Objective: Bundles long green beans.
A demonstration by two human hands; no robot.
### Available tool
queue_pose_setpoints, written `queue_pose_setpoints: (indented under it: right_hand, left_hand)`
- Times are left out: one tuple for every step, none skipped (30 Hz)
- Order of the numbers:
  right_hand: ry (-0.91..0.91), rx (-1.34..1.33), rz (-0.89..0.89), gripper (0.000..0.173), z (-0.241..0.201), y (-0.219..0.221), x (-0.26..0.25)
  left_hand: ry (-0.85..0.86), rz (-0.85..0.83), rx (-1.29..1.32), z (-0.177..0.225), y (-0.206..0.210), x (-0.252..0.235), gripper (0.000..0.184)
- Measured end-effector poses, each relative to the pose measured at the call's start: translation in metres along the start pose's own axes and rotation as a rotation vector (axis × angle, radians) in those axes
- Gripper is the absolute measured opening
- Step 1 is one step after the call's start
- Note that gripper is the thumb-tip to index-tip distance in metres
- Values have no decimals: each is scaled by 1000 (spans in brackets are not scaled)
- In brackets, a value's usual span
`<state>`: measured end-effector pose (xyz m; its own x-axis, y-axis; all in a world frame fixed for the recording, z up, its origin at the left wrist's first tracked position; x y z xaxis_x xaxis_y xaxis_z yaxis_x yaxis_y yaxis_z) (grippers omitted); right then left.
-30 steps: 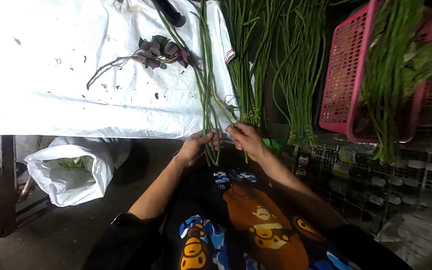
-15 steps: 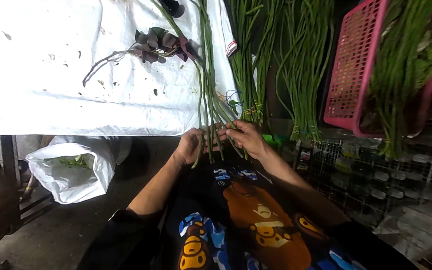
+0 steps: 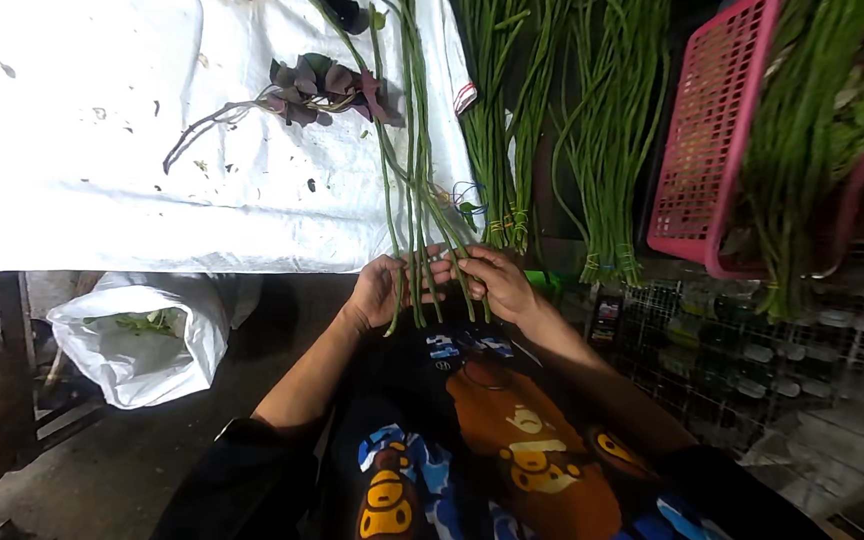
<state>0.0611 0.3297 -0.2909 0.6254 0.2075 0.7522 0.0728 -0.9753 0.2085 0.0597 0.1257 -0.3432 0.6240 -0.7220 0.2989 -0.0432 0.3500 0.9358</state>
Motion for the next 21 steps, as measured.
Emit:
queue_pose_setpoints:
  right_hand:
    - [-1, 4, 1, 21, 0, 0, 0]
    - [-7, 11, 2, 20, 0, 1, -1]
    - [-12, 21, 4, 19, 0, 1, -1]
    - [-10, 38, 9, 18, 0, 1, -2]
    - [-10, 60, 10, 17, -1, 1, -2]
    - [-13, 84, 10, 17, -2, 2, -1]
    - [-15, 101, 8, 18, -3, 2, -1]
    - [-19, 117, 9, 18, -5, 3, -1]
    - [-22, 123, 11, 17, -7, 4, -1]
    - [-25, 132, 13, 17, -9, 4, 0]
    - [-27, 142, 14, 17, -11, 3, 0]
    - [-27, 152, 16, 16, -12, 3, 0]
    - [-28, 162, 16, 16, -13, 1, 0]
    - [-29, 169, 18, 17, -13, 0, 0]
    - [-27, 170, 22, 17, -13, -1, 0]
    - [-24, 167, 29, 17, -12, -2, 1]
    - [-20, 165, 37, 16, -12, -3, 1]
    - [-17, 177, 45, 16, -11, -3, 1]
    - [-13, 202, 59, 16, -11, -3, 1]
    - [-9, 240, 79, 16, -10, -4, 1]
    - [2, 289, 99, 17, -9, -4, 2]
  left_hand:
    - [0, 10, -4, 0, 1, 0, 60]
    - [0, 21, -9, 0, 1, 0, 60]
    - [1, 36, -17, 0, 1, 0, 60]
    - [0, 52, -27, 0, 0, -1, 60]
    - [2, 62, -36, 0, 0, -1, 59]
    - [1, 72, -50, -1, 0, -1, 58]
    - [2, 70, -54, -1, 0, -2, 57]
    - [3, 71, -52, -1, 1, -3, 54]
    - [3, 71, -46, -1, 2, -3, 52]
    - [5, 70, -39, -1, 2, -4, 51]
    - [6, 64, -31, -2, 3, -4, 50]
    - [8, 61, -24, -2, 3, -5, 50]
    - [8, 58, -18, -2, 4, -6, 51]
    - [8, 53, -13, -2, 4, -7, 51]
    - [7, 52, -13, -3, 4, -8, 51]
    - [6, 57, -26, -3, 6, -8, 51]
    - [8, 67, -54, -4, 7, -9, 49]
    - [12, 84, -100, -5, 9, -10, 47]
    - [16, 107, -161, -5, 10, -11, 46]
    - [18, 135, -229, -6, 12, -11, 45]
    - [20, 168, -288, -7, 14, -11, 44]
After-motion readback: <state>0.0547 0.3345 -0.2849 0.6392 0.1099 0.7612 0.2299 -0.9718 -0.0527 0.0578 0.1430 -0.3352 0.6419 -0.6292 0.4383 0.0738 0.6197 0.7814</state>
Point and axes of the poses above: each hand's wrist, its own x-axis away from the middle knuckle, its own y-axis out of the palm, z = x × y, the point moved 3 cm from there along -x, towards the middle knuckle, and after that the axes turned 7 degrees about y, right-handed, at the moved point
